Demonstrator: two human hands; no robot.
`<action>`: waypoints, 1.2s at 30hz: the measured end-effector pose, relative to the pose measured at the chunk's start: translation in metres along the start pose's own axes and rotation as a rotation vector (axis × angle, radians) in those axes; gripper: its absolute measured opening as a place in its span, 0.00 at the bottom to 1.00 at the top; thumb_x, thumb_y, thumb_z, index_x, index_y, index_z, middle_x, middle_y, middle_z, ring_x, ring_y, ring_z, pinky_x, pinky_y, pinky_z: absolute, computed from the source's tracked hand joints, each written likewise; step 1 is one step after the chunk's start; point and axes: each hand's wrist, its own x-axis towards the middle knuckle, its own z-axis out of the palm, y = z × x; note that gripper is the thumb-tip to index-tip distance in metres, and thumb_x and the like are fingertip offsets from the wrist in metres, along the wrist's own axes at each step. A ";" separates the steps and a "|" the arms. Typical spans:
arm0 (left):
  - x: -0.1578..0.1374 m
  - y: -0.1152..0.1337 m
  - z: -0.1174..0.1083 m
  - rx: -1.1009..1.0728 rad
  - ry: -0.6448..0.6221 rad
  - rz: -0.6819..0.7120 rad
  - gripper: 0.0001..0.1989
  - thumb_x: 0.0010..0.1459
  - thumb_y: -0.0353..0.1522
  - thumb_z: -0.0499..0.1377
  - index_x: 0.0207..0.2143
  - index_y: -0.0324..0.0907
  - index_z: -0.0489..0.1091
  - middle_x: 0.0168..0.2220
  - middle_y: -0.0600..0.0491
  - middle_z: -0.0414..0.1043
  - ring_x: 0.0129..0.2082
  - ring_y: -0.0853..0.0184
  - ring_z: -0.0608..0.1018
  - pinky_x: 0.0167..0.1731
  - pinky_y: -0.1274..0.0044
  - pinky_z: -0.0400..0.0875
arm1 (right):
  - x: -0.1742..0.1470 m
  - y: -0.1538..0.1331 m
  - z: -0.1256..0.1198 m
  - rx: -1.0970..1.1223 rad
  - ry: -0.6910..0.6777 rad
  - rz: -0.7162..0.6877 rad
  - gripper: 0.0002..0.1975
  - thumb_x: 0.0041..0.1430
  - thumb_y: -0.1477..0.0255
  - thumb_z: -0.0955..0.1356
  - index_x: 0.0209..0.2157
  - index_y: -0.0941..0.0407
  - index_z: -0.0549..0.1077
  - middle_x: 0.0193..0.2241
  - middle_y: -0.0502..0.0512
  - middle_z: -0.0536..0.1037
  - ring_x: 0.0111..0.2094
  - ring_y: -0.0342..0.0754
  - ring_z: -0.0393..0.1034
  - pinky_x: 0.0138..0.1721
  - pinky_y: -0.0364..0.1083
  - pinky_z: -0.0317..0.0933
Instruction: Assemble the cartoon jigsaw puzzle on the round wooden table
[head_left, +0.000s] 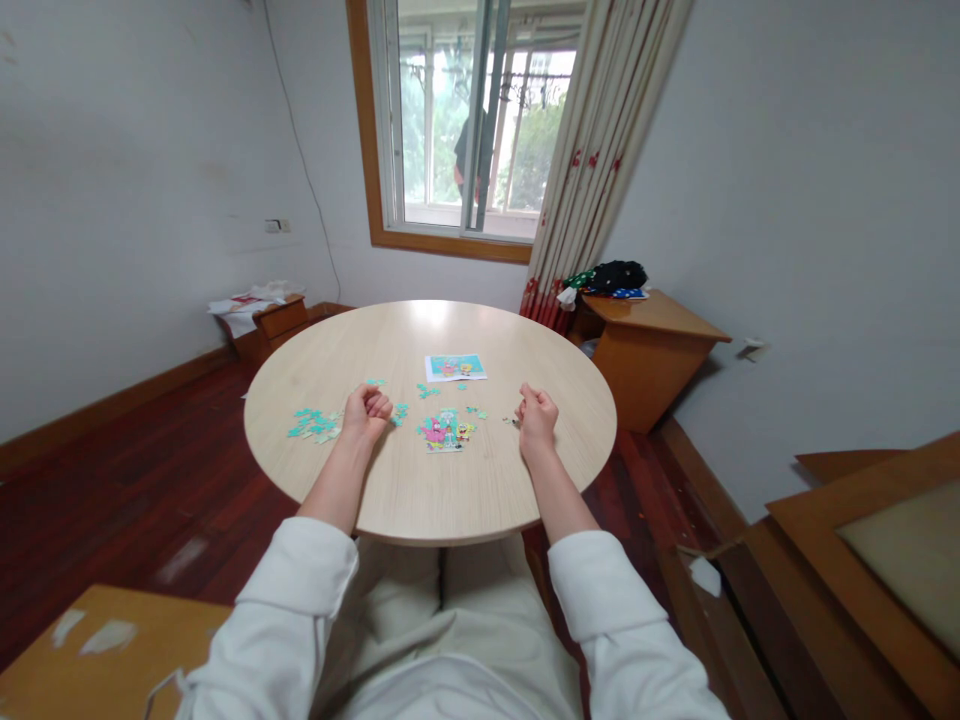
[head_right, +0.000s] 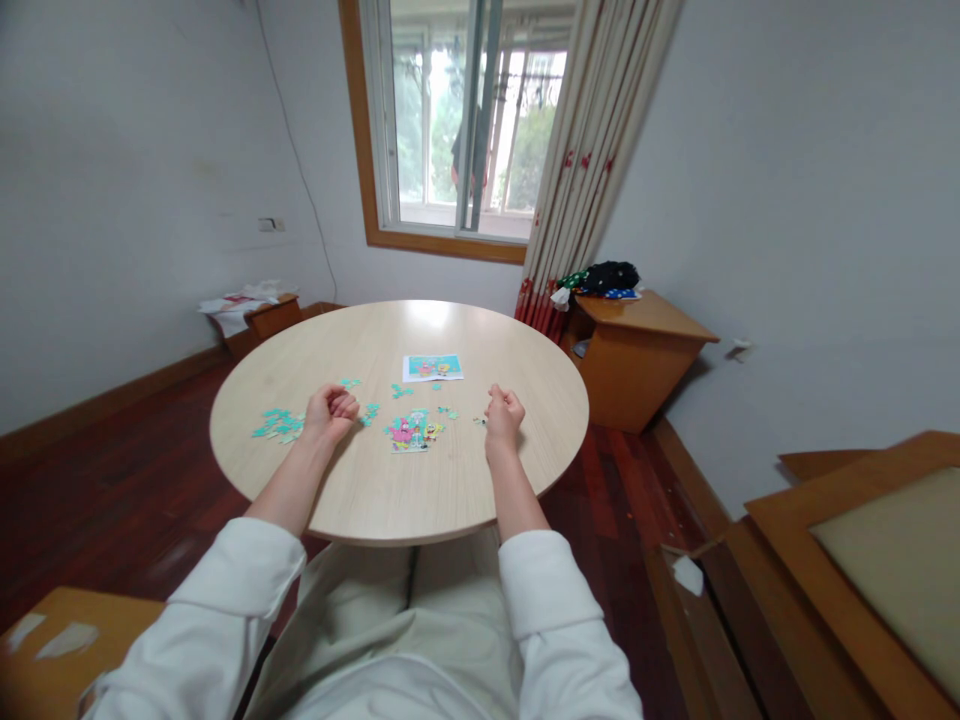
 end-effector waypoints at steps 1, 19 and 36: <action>0.000 0.000 0.000 0.000 -0.001 0.002 0.20 0.40 0.20 0.51 0.16 0.42 0.38 0.11 0.64 0.34 0.09 0.80 0.44 0.09 0.84 0.41 | 0.001 0.000 -0.001 0.002 0.024 -0.004 0.14 0.46 0.61 0.68 0.21 0.55 0.60 0.11 0.38 0.53 0.14 0.36 0.48 0.17 0.38 0.47; -0.001 0.001 0.001 -0.011 -0.011 -0.006 0.20 0.40 0.20 0.51 0.16 0.42 0.38 0.11 0.64 0.34 0.09 0.79 0.43 0.09 0.84 0.41 | -0.015 0.005 -0.022 -1.023 -0.198 -0.406 0.06 0.48 0.74 0.62 0.25 0.58 0.71 0.24 0.53 0.71 0.28 0.46 0.62 0.34 0.44 0.56; 0.001 0.000 0.000 -0.001 -0.011 0.000 0.20 0.39 0.20 0.51 0.16 0.43 0.38 0.11 0.64 0.34 0.09 0.79 0.44 0.08 0.84 0.41 | -0.004 0.021 -0.028 -0.934 -0.198 -0.337 0.04 0.44 0.76 0.69 0.20 0.56 0.69 0.26 0.53 0.69 0.33 0.46 0.63 0.42 0.47 0.57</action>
